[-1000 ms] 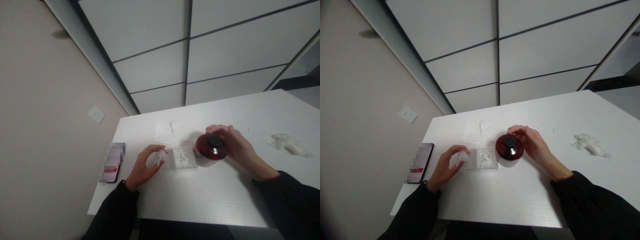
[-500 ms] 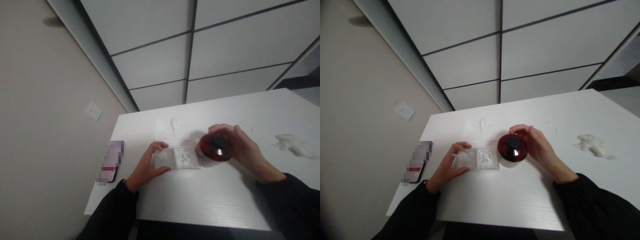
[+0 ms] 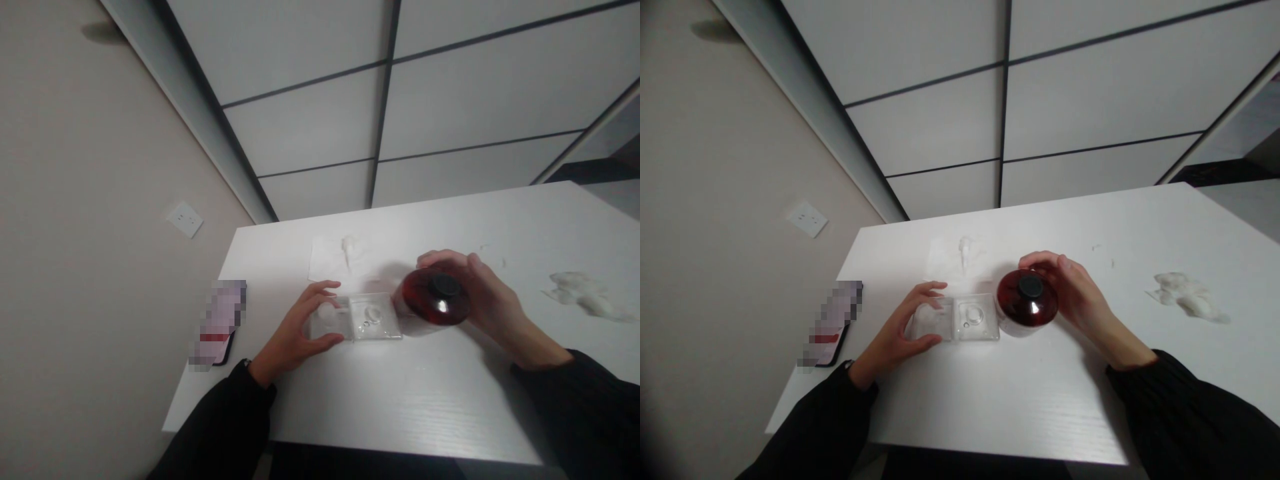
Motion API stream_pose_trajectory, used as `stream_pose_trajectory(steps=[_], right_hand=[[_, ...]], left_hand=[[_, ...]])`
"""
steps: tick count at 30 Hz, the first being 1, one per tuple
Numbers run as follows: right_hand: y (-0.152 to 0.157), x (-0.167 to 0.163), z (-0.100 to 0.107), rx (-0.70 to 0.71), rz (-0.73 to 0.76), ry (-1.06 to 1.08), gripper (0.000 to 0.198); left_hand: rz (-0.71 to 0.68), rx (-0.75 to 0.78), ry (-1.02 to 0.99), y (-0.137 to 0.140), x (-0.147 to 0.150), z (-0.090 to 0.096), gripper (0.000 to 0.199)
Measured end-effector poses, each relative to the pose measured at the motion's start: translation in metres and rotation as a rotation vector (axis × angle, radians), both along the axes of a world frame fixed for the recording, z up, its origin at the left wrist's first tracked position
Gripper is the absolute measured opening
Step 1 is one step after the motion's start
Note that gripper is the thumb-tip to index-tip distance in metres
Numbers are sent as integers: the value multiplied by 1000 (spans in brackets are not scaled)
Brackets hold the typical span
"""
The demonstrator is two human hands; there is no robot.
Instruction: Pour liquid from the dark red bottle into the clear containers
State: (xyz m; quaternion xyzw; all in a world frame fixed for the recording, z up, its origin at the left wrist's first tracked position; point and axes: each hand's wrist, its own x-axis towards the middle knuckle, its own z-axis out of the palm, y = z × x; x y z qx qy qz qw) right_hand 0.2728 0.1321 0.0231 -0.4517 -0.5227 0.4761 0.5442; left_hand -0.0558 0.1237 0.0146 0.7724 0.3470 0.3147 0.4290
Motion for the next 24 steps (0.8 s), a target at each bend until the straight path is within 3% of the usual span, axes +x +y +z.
stream_pose_trajectory(steps=[4,8,15,22,24], right_hand=[[0,0,-1,-42,10,51,53],[0,0,-2,-46,4,49,51],[1,1,-2,-43,20,40,51],[0,0,0,-42,6,33,50],[0,-1,1,-43,7,39,50]], left_hand=[[-5,-7,45,0,2,5,45],[-16,-7,76,0,3,9,24],[-37,-14,82,2,5,11,18],[-11,-27,35,1,2,7,45],[-11,-23,31,2,1,6,42]])
